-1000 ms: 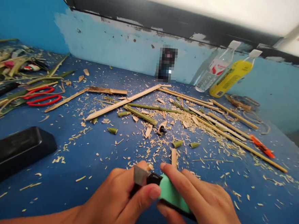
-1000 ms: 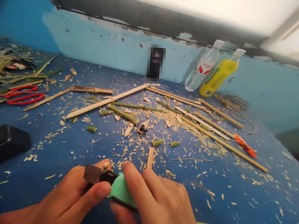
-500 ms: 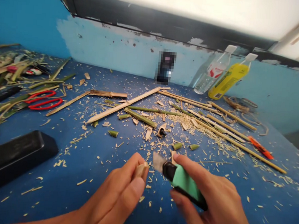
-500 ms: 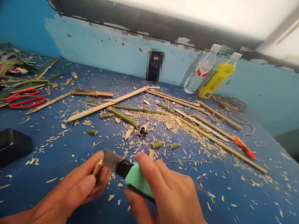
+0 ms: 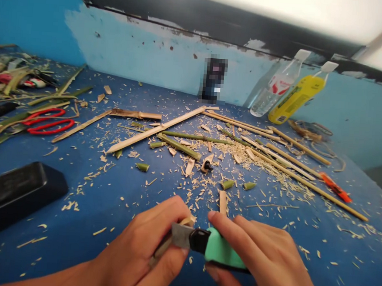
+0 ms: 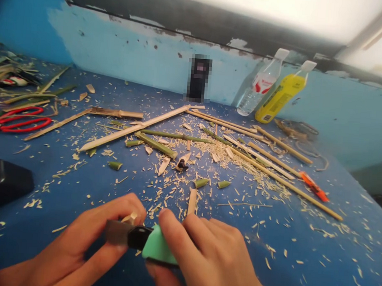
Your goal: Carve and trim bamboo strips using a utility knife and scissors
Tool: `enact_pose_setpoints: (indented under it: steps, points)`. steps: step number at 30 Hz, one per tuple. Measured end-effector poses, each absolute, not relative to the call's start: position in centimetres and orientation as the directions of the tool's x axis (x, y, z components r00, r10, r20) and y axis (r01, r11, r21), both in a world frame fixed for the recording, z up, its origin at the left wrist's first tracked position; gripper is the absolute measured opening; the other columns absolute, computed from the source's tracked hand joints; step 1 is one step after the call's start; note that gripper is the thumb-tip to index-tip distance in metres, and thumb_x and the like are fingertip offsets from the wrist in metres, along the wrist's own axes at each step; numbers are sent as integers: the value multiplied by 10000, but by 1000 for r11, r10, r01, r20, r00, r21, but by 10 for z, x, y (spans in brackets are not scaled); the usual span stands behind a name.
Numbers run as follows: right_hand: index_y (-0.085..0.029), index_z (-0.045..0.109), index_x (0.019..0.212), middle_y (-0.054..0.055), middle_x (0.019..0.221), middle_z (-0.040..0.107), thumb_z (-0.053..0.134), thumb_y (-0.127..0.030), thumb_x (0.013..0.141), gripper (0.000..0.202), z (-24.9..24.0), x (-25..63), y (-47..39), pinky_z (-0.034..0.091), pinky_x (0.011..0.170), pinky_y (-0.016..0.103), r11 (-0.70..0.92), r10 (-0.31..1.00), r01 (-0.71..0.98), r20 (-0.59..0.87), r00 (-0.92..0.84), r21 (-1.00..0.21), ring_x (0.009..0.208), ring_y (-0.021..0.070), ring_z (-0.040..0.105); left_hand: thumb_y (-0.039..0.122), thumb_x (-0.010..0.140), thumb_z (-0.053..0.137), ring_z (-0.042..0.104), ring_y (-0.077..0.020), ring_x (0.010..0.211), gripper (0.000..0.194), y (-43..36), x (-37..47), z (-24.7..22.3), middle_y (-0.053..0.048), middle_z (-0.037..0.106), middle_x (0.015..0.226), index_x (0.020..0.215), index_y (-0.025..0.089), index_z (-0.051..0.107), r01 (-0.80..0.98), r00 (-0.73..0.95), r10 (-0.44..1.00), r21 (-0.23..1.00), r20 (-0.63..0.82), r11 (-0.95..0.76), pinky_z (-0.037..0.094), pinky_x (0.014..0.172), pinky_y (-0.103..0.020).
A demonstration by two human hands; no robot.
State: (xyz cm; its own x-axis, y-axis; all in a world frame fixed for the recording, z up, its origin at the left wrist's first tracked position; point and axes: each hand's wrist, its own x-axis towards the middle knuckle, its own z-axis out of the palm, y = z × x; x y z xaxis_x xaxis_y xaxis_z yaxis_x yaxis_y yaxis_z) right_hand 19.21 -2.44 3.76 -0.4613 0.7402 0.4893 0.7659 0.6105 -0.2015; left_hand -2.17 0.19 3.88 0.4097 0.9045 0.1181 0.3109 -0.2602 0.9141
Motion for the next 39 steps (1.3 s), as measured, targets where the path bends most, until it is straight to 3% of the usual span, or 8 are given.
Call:
enact_pose_setpoints:
  steps: [4, 12, 20, 24, 31, 36, 39]
  points:
    - [-141, 543, 1239, 48, 820, 757, 400, -373, 1074, 318, 36, 194, -24, 537, 515, 307, 643, 710, 741, 512, -483, -193, 621, 186, 724, 374, 928, 501, 510, -157, 496, 179, -2, -22, 43, 49, 586, 600, 773, 286, 521, 359, 449, 892, 902, 57, -238, 519, 548, -236]
    - [-130, 577, 1221, 36, 804, 768, 379, -354, 1083, 329, 39, 190, -19, 525, 483, 256, 629, 726, 744, 510, -461, -223, 539, 144, 699, 487, 922, 595, 520, -143, 489, 234, 0, -27, 37, 65, 571, 605, 821, 279, 558, 360, 482, 873, 894, 68, -268, 481, 504, -214]
    - [-122, 593, 1189, 4, 682, 700, 403, -359, 1070, 326, 35, 189, -22, 481, 396, 280, 624, 705, 763, 543, -456, -169, 459, 152, 647, 516, 1021, 486, 560, -139, 506, 314, -7, -21, 29, 76, 616, 622, 830, 281, 567, 378, 394, 915, 892, 85, -246, 463, 548, -235]
    - [-116, 580, 1212, -11, 636, 649, 410, -370, 1064, 340, 31, 187, -26, 461, 371, 269, 601, 716, 786, 534, -450, -144, 428, 147, 618, 485, 1035, 460, 544, -136, 485, 322, 0, -23, 29, 72, 600, 599, 811, 268, 542, 363, 500, 863, 887, 72, -285, 449, 509, -232]
    - [-83, 578, 1234, 21, 661, 678, 460, -328, 1049, 329, 28, 185, -32, 536, 432, 242, 571, 730, 813, 523, -440, -112, 463, 152, 657, 503, 1061, 368, 647, -158, 621, 429, 3, -25, 24, 14, 692, 707, 789, 230, 557, 452, 532, 843, 869, -80, -202, 475, 560, -242]
    - [-84, 567, 1239, 32, 676, 694, 459, -335, 1053, 330, 28, 185, -30, 542, 436, 251, 578, 720, 806, 545, -430, -128, 485, 161, 677, 510, 1041, 384, 633, -164, 575, 414, 2, -23, 28, 15, 680, 666, 782, 238, 558, 435, 517, 850, 886, -99, -161, 500, 538, -245]
    - [-87, 570, 1218, 25, 677, 694, 444, -318, 1054, 309, 30, 184, -26, 546, 444, 255, 610, 712, 777, 535, -455, -152, 498, 161, 686, 517, 987, 486, 539, -153, 454, 341, 0, -21, 32, 64, 574, 541, 756, 271, 532, 435, 452, 892, 881, -37, -184, 461, 472, -241]
